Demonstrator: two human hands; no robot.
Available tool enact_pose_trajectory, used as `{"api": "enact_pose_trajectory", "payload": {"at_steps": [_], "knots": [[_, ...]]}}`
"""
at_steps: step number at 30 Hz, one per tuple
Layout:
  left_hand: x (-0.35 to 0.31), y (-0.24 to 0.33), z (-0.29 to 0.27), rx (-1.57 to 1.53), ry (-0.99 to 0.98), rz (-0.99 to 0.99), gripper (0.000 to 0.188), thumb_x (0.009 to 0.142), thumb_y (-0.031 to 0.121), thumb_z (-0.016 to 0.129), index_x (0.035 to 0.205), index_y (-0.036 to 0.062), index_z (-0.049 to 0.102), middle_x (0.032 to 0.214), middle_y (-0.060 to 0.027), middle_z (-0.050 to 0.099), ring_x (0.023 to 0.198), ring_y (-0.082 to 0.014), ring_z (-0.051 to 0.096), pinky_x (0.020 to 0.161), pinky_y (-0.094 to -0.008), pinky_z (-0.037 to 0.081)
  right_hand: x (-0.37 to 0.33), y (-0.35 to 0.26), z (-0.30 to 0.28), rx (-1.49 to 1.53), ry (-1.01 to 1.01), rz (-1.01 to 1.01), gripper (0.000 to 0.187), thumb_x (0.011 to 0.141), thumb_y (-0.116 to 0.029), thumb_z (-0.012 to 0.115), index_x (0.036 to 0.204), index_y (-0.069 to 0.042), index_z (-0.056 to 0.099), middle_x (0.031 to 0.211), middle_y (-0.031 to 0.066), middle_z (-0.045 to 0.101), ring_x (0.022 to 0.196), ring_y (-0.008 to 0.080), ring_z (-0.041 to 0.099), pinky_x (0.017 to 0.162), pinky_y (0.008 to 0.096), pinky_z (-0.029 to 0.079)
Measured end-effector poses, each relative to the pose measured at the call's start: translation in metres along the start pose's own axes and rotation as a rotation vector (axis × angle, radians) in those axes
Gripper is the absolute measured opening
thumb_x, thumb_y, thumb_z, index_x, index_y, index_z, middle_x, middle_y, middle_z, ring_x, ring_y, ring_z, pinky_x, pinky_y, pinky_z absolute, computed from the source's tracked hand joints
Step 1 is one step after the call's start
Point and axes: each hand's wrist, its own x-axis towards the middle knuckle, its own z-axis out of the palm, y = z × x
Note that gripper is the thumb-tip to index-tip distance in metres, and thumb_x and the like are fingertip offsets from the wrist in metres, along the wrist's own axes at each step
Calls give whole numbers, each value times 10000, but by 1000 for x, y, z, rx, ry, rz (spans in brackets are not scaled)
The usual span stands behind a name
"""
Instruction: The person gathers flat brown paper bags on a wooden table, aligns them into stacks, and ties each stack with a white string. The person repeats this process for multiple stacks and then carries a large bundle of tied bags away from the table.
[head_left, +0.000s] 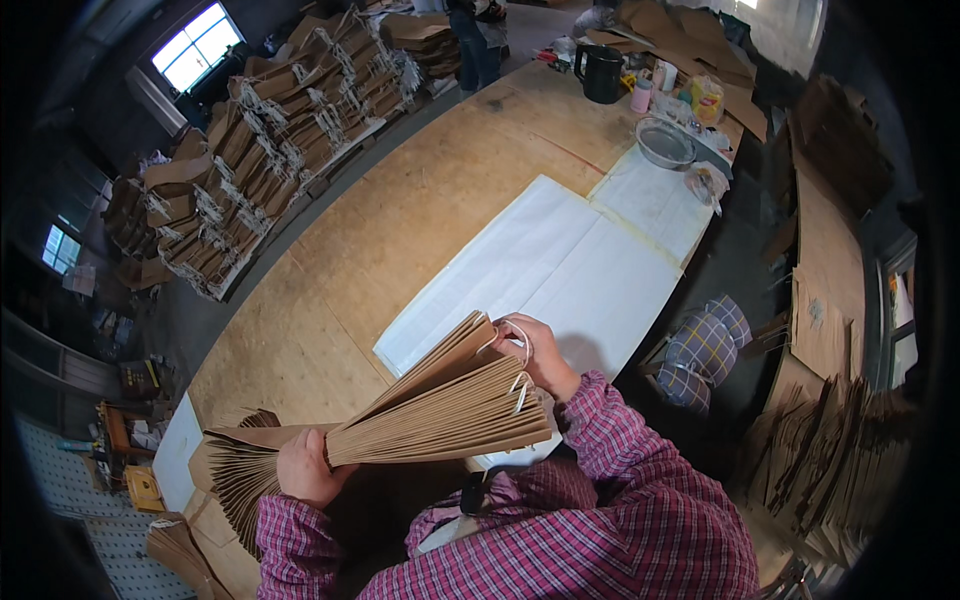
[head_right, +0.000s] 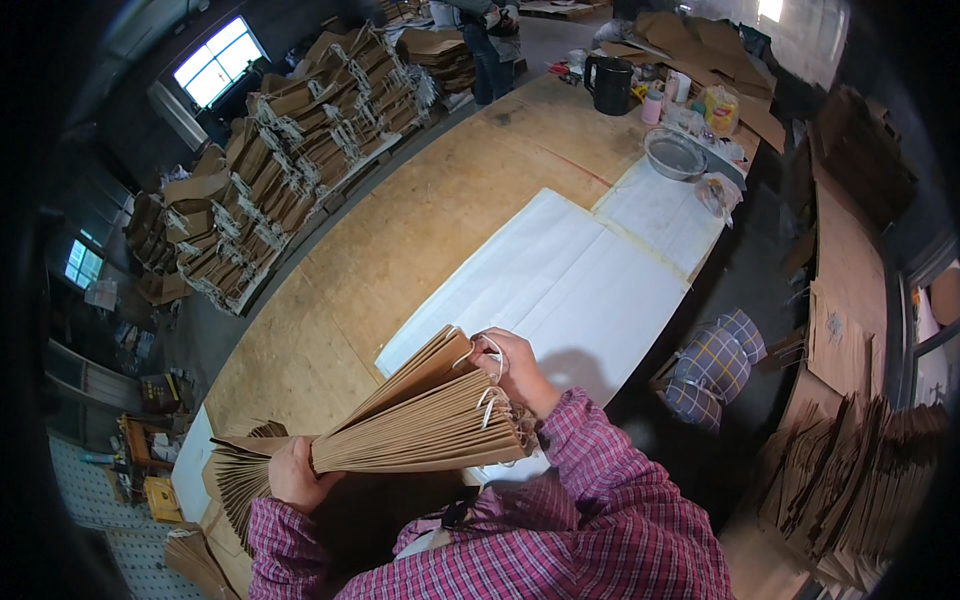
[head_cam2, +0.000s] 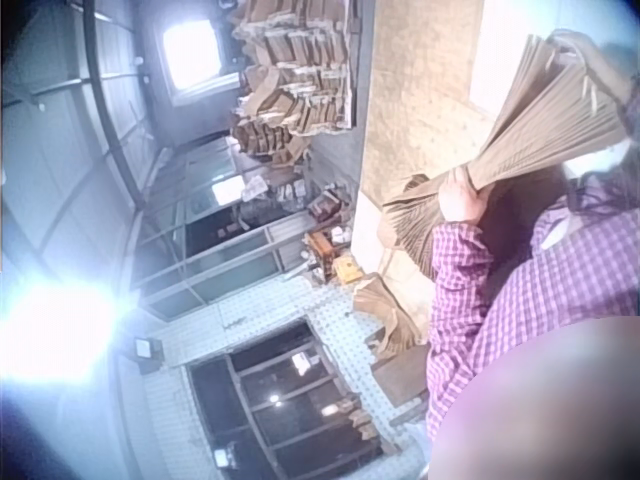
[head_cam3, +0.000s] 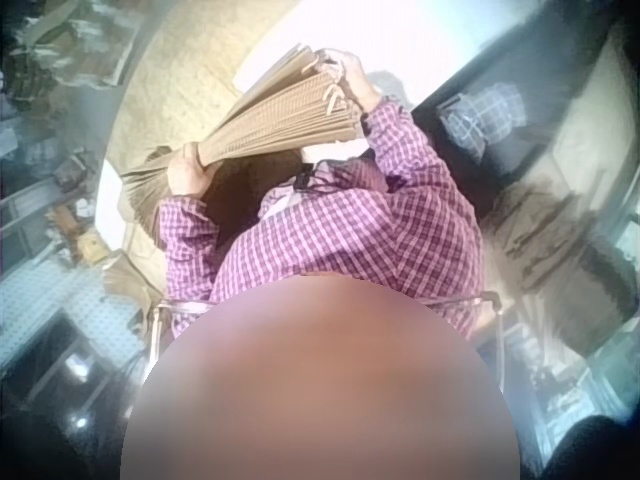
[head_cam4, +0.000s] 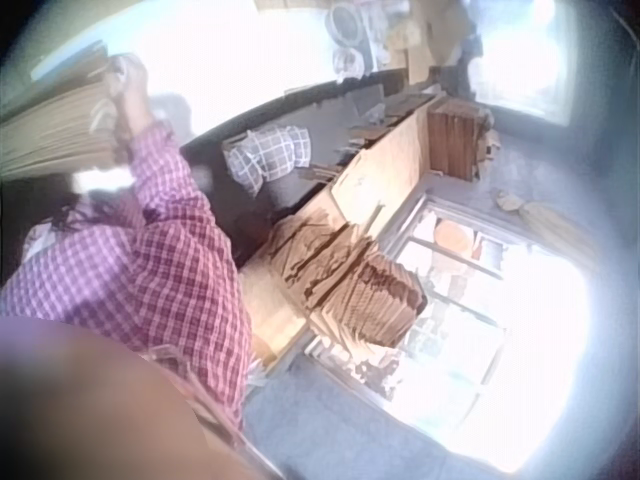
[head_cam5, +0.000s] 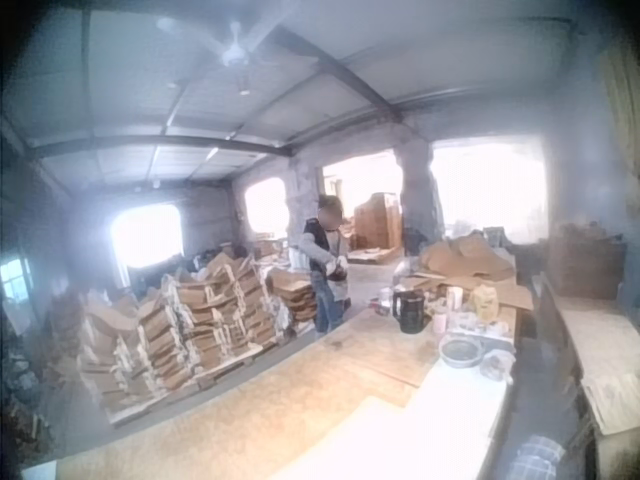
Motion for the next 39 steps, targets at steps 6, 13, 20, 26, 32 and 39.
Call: {"api": "enact_pose_trajectory", "payload": {"at_steps": [6, 13, 20, 26, 32, 39], "knots": [[-1, -2, 3, -3, 3, 0, 498, 642, 323, 859, 926, 45, 559, 865, -153, 632, 830, -376, 621, 733, -464, 491, -3, 1, -3, 79, 14, 64, 118, 913, -95, 678, 877, 1, 619, 881, 70, 644, 847, 161, 604, 782, 295, 488], [-5, -6, 5, 14, -9, -22, 461, 670, 340, 845, 904, 64, 560, 802, -141, 645, 767, -377, 631, 677, -471, 497, -18, -4, -15, 300, 96, 197, 368, 1038, -236, 471, 1346, -33, 472, 1432, 157, 479, 1343, 212, 419, 1150, 366, 290], [-2, -7, 6, -51, -33, -16, 385, 738, 381, 798, 898, 99, 590, 815, -127, 660, 745, -352, 654, 637, -459, 510, -9, -150, -44, -98, -147, 85, 855, 994, -564, 393, 1538, 53, 160, 1610, 197, 198, 1498, 284, 175, 1216, 382, 123], [-8, -24, 25, -26, 11, 64, 166, 811, 178, 642, 884, 51, 565, 793, -154, 671, 763, -357, 677, 655, -466, 537, -15, -202, 120, -896, -801, -458, 974, 705, -370, 817, 1443, 66, 354, 1237, 260, 565, 1171, 385, 554, 985, 423, 442], [-25, -29, 12, -92, 58, 22, 225, 749, 203, 716, 883, 83, 582, 820, -127, 666, 783, -356, 661, 685, -446, 531, 7, -142, 184, -1071, -718, -472, 399, 598, -175, 828, 905, -44, 608, 756, 113, 631, 756, 296, 643, 646, 414, 522], [-125, -164, 3, 34, -111, -232, 141, 671, 172, 719, 799, 122, 687, 807, -121, 687, 856, -330, 659, 786, -457, 500, 0, -142, 176, -1101, -783, -533, 315, 605, -176, 835, 779, -78, 590, 746, 107, 637, 751, 303, 648, 641, 415, 523]]}}
